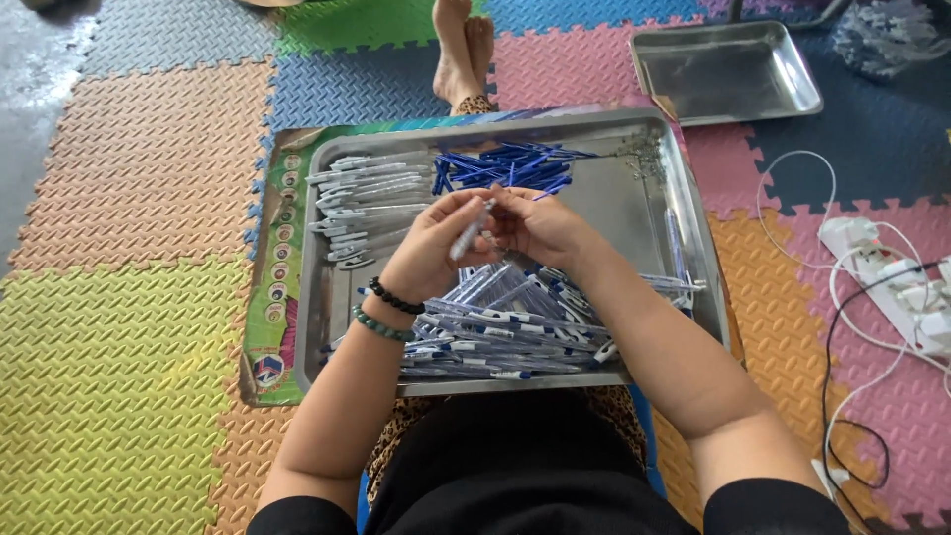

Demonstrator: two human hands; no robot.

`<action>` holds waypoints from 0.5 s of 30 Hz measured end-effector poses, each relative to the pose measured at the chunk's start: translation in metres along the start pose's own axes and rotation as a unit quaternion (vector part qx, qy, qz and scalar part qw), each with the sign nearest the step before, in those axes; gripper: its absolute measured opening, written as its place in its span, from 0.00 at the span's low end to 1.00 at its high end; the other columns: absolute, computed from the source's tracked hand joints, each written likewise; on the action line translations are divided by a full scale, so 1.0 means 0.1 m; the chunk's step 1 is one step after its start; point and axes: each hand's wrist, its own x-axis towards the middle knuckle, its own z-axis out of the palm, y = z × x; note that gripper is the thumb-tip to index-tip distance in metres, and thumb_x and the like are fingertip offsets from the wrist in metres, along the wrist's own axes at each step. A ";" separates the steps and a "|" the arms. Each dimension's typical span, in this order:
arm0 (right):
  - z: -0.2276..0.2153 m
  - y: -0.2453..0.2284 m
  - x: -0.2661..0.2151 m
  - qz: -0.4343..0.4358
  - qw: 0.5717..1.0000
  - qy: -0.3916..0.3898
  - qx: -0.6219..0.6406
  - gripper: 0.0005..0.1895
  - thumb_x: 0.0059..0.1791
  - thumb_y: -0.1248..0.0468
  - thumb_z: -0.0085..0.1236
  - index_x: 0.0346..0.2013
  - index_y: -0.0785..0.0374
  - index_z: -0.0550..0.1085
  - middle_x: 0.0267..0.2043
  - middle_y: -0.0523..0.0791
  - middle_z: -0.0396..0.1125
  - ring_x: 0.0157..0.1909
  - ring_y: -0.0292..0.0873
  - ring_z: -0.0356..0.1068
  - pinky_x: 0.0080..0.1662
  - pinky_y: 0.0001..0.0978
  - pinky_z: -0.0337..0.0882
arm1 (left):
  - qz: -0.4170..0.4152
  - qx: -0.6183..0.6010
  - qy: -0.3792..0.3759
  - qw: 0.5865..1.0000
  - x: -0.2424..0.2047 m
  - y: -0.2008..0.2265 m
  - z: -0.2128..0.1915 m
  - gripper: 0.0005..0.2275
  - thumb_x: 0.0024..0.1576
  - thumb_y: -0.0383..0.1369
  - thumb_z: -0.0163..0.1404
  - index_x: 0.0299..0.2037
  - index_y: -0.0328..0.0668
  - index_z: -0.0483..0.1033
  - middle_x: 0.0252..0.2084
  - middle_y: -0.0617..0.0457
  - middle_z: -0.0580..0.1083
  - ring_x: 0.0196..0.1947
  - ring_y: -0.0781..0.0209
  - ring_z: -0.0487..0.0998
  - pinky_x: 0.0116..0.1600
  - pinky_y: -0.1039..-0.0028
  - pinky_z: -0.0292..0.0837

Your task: Assembling pens by inserting refills into pen bodies and organizing them on a tray.

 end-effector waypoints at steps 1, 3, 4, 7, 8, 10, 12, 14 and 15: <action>-0.07 0.06 0.06 0.000 1.000 0.004 0.002 0.14 0.60 0.51 0.64 0.43 0.58 0.81 0.35 0.50 0.80 0.35 0.47 0.84 0.34 0.35 0.86 | -0.004 0.000 -0.002 1.000 0.00 0.02 0.00 0.17 0.69 0.34 0.58 0.66 0.37 0.78 0.41 0.42 0.85 0.32 0.53 0.90 0.41 0.53 0.93; -0.19 0.15 0.19 -0.019 1.000 0.006 0.025 0.15 0.60 0.49 0.64 0.43 0.57 0.82 0.36 0.51 0.81 0.35 0.46 0.84 0.34 0.36 0.87 | -0.016 -0.040 -0.012 0.999 0.00 0.10 0.00 0.16 0.71 0.37 0.56 0.65 0.37 0.78 0.38 0.44 0.83 0.30 0.53 0.90 0.42 0.50 0.93; -0.20 0.12 0.17 -0.020 0.999 0.008 0.027 0.15 0.60 0.49 0.64 0.43 0.57 0.82 0.36 0.51 0.81 0.35 0.46 0.84 0.34 0.36 0.87 | -0.018 -0.038 -0.014 0.999 0.01 0.10 -0.03 0.16 0.71 0.37 0.56 0.65 0.37 0.78 0.38 0.44 0.83 0.30 0.53 0.90 0.42 0.50 0.93; -0.21 0.02 0.11 -0.020 0.996 0.052 0.075 0.17 0.62 0.46 0.57 0.44 0.56 0.81 0.38 0.51 0.82 0.35 0.46 0.84 0.35 0.36 0.87 | -0.025 -0.061 -0.017 0.998 0.02 0.12 -0.11 0.16 0.71 0.38 0.54 0.65 0.39 0.77 0.37 0.48 0.81 0.30 0.55 0.89 0.42 0.51 0.93; -0.19 -0.01 0.09 -0.014 0.993 0.031 0.110 0.21 0.61 0.43 0.57 0.48 0.57 0.82 0.40 0.50 0.82 0.37 0.44 0.84 0.38 0.35 0.87 | -0.020 -0.067 -0.029 0.997 0.02 0.12 -0.11 0.16 0.72 0.38 0.53 0.65 0.40 0.76 0.38 0.48 0.81 0.31 0.55 0.89 0.43 0.52 0.93; -0.11 -0.06 0.01 -0.008 0.989 0.008 0.145 0.25 0.60 0.40 0.56 0.52 0.57 0.82 0.42 0.49 0.82 0.40 0.43 0.84 0.40 0.34 0.88 | -0.014 -0.073 -0.040 0.996 0.03 0.12 -0.13 0.16 0.72 0.38 0.53 0.66 0.41 0.75 0.38 0.48 0.80 0.31 0.56 0.89 0.43 0.52 0.92; 0.03 -0.08 -0.10 -0.020 0.991 -0.043 0.122 0.26 0.60 0.41 0.57 0.58 0.57 0.83 0.45 0.47 0.84 0.42 0.41 0.85 0.43 0.32 0.88 | -0.003 -0.078 -0.048 0.996 0.04 0.09 -0.15 0.16 0.73 0.39 0.52 0.66 0.41 0.75 0.39 0.48 0.80 0.33 0.55 0.90 0.44 0.53 0.93; 0.00 -0.02 -0.03 -0.032 0.991 -0.052 0.120 0.22 0.61 0.46 0.59 0.58 0.58 0.83 0.46 0.49 0.83 0.43 0.43 0.85 0.44 0.35 0.88 | 0.000 -0.078 -0.054 0.995 0.04 0.09 -0.16 0.16 0.73 0.39 0.51 0.66 0.41 0.75 0.39 0.48 0.81 0.33 0.56 0.90 0.44 0.53 0.93; -0.02 0.00 0.00 -0.045 0.990 -0.060 0.118 0.19 0.61 0.50 0.61 0.58 0.59 0.83 0.46 0.50 0.83 0.43 0.45 0.85 0.45 0.37 0.89 | 0.003 -0.078 -0.060 0.995 0.04 0.09 -0.16 0.16 0.73 0.39 0.51 0.66 0.41 0.74 0.40 0.48 0.81 0.33 0.56 0.90 0.44 0.53 0.93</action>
